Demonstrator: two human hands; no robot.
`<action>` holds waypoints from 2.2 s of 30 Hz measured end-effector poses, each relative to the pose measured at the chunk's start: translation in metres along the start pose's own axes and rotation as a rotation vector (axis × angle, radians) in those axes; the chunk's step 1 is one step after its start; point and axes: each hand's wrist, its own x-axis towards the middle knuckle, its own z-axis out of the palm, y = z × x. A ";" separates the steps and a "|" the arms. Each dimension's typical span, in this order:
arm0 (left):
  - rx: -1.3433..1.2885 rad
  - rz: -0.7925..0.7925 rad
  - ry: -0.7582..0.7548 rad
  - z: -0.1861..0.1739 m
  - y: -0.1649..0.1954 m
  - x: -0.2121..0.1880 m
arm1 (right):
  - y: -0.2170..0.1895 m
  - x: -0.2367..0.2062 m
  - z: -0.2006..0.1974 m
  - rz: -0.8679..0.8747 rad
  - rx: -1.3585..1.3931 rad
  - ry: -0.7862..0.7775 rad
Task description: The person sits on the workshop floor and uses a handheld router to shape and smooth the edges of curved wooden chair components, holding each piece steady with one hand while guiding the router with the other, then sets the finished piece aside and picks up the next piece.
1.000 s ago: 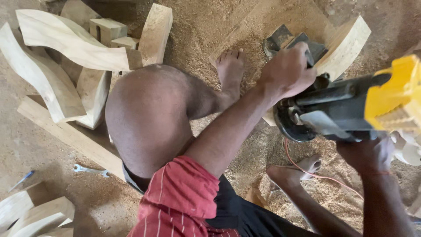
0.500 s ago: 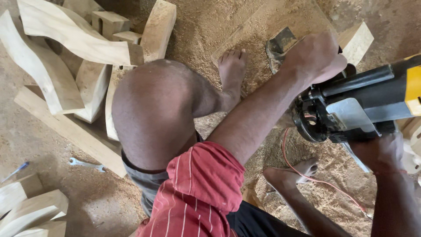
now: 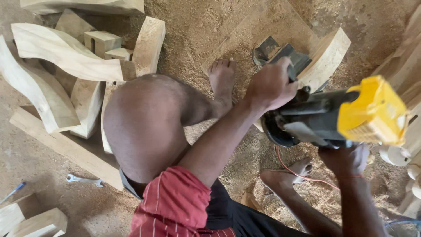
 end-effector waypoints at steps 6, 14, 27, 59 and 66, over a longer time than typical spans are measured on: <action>0.070 0.013 0.000 -0.002 0.002 -0.004 | -0.023 0.005 -0.012 -0.137 -0.075 0.201; -0.054 -0.164 -0.063 0.006 0.022 0.048 | 0.019 0.032 -0.018 -0.090 0.124 0.029; 0.019 -0.171 -0.074 0.018 0.021 0.068 | 0.027 0.038 -0.018 -0.114 0.164 0.036; 0.020 -0.239 -0.141 -0.006 0.053 0.069 | 0.028 0.053 -0.021 -0.200 0.197 0.011; 0.017 -0.274 -0.129 -0.014 0.062 0.068 | 0.041 0.053 -0.014 -0.201 0.199 0.024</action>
